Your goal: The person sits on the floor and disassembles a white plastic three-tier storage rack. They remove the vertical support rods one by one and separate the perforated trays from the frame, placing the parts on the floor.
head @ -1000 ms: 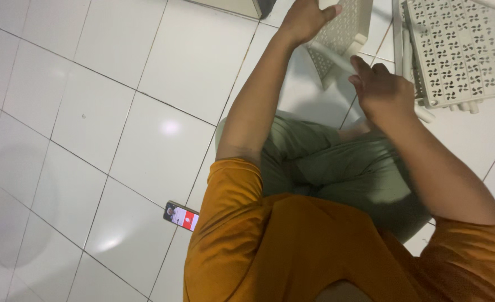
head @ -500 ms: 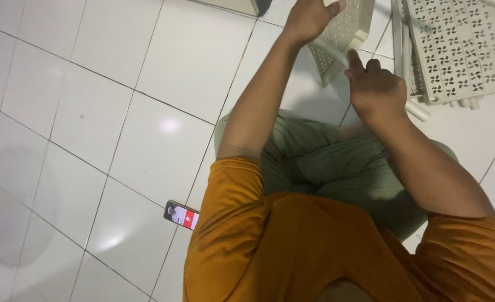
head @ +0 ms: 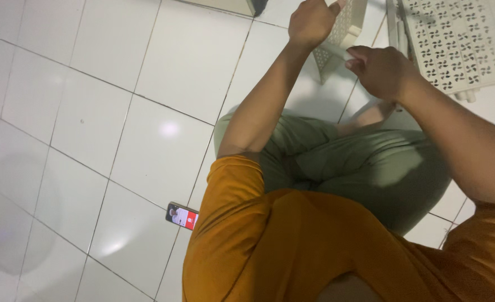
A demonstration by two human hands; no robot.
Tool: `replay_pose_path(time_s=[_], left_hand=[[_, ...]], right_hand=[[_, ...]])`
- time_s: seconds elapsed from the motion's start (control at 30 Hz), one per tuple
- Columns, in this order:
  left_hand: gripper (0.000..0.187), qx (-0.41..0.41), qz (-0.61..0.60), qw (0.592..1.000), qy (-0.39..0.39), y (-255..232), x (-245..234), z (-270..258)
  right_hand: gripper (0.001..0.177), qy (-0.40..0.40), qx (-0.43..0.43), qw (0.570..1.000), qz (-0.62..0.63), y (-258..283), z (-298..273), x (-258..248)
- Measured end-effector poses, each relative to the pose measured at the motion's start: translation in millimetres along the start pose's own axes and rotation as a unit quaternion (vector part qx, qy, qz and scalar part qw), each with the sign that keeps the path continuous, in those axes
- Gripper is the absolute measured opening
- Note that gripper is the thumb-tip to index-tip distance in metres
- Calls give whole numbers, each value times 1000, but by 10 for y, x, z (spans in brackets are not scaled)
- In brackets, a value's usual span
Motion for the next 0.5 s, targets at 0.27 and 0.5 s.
replay_pose_path(time_s=[0.27,0.5], left_hand=[[53,21,-1,999,-24,-1,-17,-98],[71,105,-218,968,-72,196,-122,-80]], right_hand=[[45,136,148,930,307,-81,55,175],[43,81,133,939,306,62,-118,103]])
Point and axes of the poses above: each hand's wrist, its own z-axis towards the middle knuckle, its own x-axis out of the palm, y = z × x, the point moved 8 cm from there along z, towards the middle knuckle, and after that the axes turned 7 degrees about x, right-handed, at the moved point
